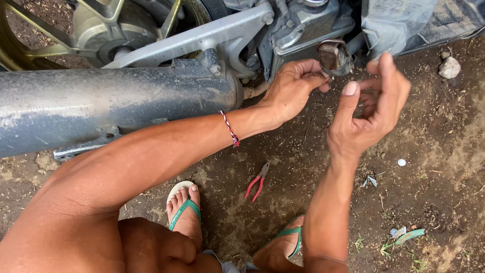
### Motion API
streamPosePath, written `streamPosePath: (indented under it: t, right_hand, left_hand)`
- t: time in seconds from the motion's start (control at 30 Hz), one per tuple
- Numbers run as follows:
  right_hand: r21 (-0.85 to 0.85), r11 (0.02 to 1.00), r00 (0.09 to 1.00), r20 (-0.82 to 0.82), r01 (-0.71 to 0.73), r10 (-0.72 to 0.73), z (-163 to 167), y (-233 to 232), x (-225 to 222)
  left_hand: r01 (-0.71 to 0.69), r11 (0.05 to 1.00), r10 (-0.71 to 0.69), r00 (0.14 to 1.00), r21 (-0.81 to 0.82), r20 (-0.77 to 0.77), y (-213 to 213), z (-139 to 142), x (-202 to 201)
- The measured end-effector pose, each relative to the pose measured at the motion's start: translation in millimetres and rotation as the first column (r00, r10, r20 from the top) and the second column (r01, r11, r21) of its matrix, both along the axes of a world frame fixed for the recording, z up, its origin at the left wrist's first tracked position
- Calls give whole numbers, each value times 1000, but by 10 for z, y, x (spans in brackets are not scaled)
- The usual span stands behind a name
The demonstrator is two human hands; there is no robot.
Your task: The person secures a motorcycle kickstand using a thin wire. They wrap the wire around the kickstand lever and frame, then use pliers to tighten and trim the wire, repeating the process to ensure the kickstand is firmly held in place.
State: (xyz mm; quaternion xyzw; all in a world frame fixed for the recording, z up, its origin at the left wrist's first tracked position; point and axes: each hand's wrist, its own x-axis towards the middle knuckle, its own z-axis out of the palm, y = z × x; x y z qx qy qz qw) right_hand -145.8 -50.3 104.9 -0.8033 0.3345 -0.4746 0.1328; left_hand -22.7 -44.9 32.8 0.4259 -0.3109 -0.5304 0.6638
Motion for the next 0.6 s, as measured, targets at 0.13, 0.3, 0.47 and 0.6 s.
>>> streamPosePath:
  t: [0.13, 0.3, 0.47, 0.6]
  right_hand:
    - [-204, 961, 908, -409, -189, 91, 461, -69, 79]
    - [-225, 962, 853, -522, -152, 13, 696, 54, 100]
    - [-69, 988, 907, -409, -138, 98, 747, 195, 227]
    - [-27, 971, 848, -493, -239, 195, 709, 98, 334]
  left_hand:
    - [9, 1000, -8, 996, -7, 90, 17, -38, 114]
    - [72, 996, -68, 995, -45, 76, 47, 27, 225]
    - [76, 997, -77, 996, 22, 41, 59, 28, 269]
    - [55, 998, -54, 998, -24, 31, 56, -44, 310]
